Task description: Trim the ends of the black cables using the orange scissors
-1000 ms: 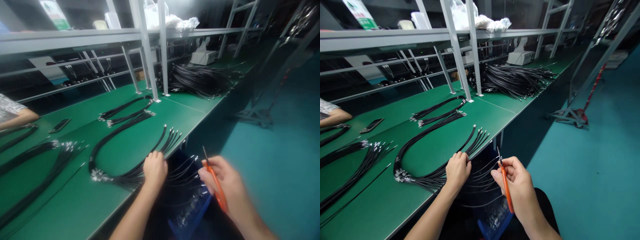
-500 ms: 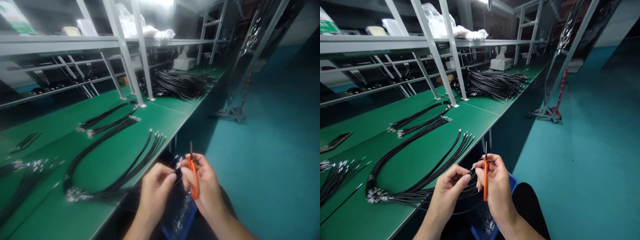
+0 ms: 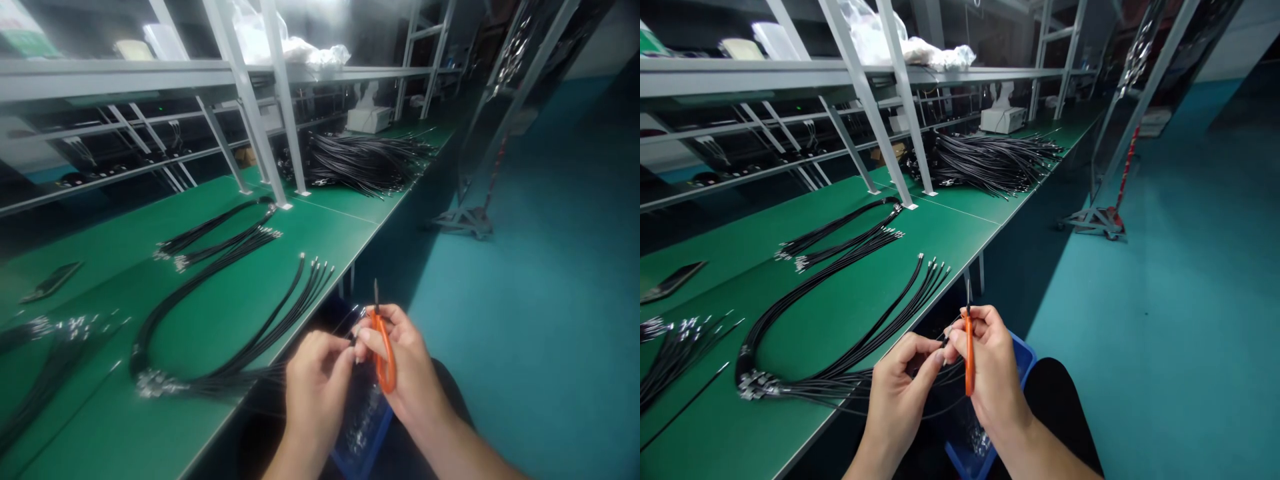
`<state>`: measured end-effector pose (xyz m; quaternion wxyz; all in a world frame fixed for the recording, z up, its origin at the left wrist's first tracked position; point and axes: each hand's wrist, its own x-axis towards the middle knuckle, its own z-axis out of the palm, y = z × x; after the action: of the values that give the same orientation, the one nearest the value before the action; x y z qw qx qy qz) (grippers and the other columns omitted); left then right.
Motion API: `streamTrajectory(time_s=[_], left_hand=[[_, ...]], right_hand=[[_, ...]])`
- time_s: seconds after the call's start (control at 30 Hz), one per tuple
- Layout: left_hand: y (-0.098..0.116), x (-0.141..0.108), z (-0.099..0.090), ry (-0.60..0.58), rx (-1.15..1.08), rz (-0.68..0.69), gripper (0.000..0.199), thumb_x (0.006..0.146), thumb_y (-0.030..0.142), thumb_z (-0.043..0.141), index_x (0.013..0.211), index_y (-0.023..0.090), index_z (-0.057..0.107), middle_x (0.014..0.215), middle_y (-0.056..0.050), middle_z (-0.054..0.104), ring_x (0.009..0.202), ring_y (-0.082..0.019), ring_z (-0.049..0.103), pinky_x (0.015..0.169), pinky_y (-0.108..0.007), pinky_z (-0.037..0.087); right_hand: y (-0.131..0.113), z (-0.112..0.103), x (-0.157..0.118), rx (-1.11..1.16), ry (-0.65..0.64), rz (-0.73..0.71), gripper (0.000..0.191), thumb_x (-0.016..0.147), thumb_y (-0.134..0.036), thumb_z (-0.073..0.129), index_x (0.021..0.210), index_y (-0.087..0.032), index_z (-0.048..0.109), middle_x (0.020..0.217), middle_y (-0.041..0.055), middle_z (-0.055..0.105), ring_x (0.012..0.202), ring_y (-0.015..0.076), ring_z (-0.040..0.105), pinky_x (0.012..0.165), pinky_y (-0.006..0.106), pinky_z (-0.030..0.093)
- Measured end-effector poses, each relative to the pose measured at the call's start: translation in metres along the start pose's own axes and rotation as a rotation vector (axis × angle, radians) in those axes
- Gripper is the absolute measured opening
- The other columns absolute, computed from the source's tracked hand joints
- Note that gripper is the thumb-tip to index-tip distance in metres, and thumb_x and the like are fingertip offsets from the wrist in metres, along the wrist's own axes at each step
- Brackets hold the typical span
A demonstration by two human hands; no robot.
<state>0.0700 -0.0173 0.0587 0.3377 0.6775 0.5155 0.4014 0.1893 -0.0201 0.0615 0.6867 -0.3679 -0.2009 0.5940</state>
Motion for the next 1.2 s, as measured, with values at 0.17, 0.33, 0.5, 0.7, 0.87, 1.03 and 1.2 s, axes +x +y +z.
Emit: streamTrajectory(time_s=[0.17,0.33,0.5,0.7,0.87,1.03,1.2], left_hand=[[-0.002,0.000,0.001,-0.022,-0.184,-0.066,0.013,0.082,0.026,0.061,0.073,0.017,0.066,0.070,-0.002,0.065,0.065,-0.016,0.059,0.062,-0.025,0.045],[-0.003,0.002,0.000,-0.050,-0.375,-0.129,0.012,0.082,0.026,0.058,0.075,0.017,0.059,0.066,-0.001,0.062,0.062,-0.015,0.058,0.060,-0.025,0.046],[-0.004,0.008,-0.006,-0.057,-0.506,-0.151,0.011,0.077,0.025,0.067,0.080,0.017,0.059,0.072,0.001,0.056,0.057,-0.012,0.055,0.054,-0.023,0.045],[-0.007,0.016,-0.016,-0.217,-0.811,-0.141,0.009,0.077,0.018,0.067,0.069,0.013,0.065,0.078,0.000,0.053,0.056,-0.009,0.057,0.056,-0.024,0.045],[-0.009,0.013,-0.015,-0.103,-0.787,-0.160,0.012,0.078,0.019,0.066,0.068,0.013,0.063,0.087,-0.001,0.052,0.060,-0.007,0.051,0.058,-0.022,0.044],[-0.007,0.011,-0.015,-0.070,-0.748,-0.185,0.008,0.082,0.022,0.060,0.086,0.016,0.062,0.075,0.000,0.055,0.062,-0.011,0.052,0.062,-0.024,0.046],[-0.007,0.015,-0.022,-0.029,-0.379,0.004,0.007,0.082,0.021,0.058,0.076,0.017,0.061,0.081,-0.004,0.059,0.071,-0.015,0.057,0.062,-0.025,0.048]], right_hand=[[0.004,-0.002,0.002,0.164,-0.028,0.175,0.018,0.069,-0.009,0.066,0.082,-0.016,0.056,0.070,-0.0006,0.063,0.051,0.0074,0.052,0.051,0.019,0.043],[0.014,0.002,-0.003,0.181,0.016,0.230,0.019,0.066,-0.008,0.068,0.080,-0.016,0.057,0.064,-0.0026,0.060,0.051,0.0079,0.051,0.051,0.019,0.042],[0.021,0.010,-0.010,0.157,0.017,0.226,0.027,0.064,-0.005,0.069,0.084,-0.019,0.057,0.068,-0.0031,0.061,0.056,0.0082,0.052,0.053,0.018,0.043],[0.019,0.008,-0.008,0.161,-0.066,0.221,0.024,0.065,-0.007,0.067,0.085,-0.017,0.058,0.067,-0.0018,0.061,0.051,0.0083,0.052,0.052,0.019,0.042],[0.017,0.008,-0.007,0.193,-0.070,0.230,0.022,0.066,-0.007,0.067,0.084,-0.017,0.058,0.064,-0.0025,0.060,0.050,0.0085,0.052,0.051,0.019,0.043],[0.018,0.010,-0.007,0.221,-0.068,0.242,0.019,0.069,-0.006,0.064,0.084,-0.017,0.059,0.067,-0.0016,0.061,0.051,0.0089,0.053,0.052,0.019,0.044],[0.017,0.011,-0.005,0.208,-0.059,0.225,0.019,0.069,-0.005,0.066,0.083,-0.017,0.060,0.067,-0.0017,0.060,0.052,0.0085,0.052,0.050,0.019,0.044]])
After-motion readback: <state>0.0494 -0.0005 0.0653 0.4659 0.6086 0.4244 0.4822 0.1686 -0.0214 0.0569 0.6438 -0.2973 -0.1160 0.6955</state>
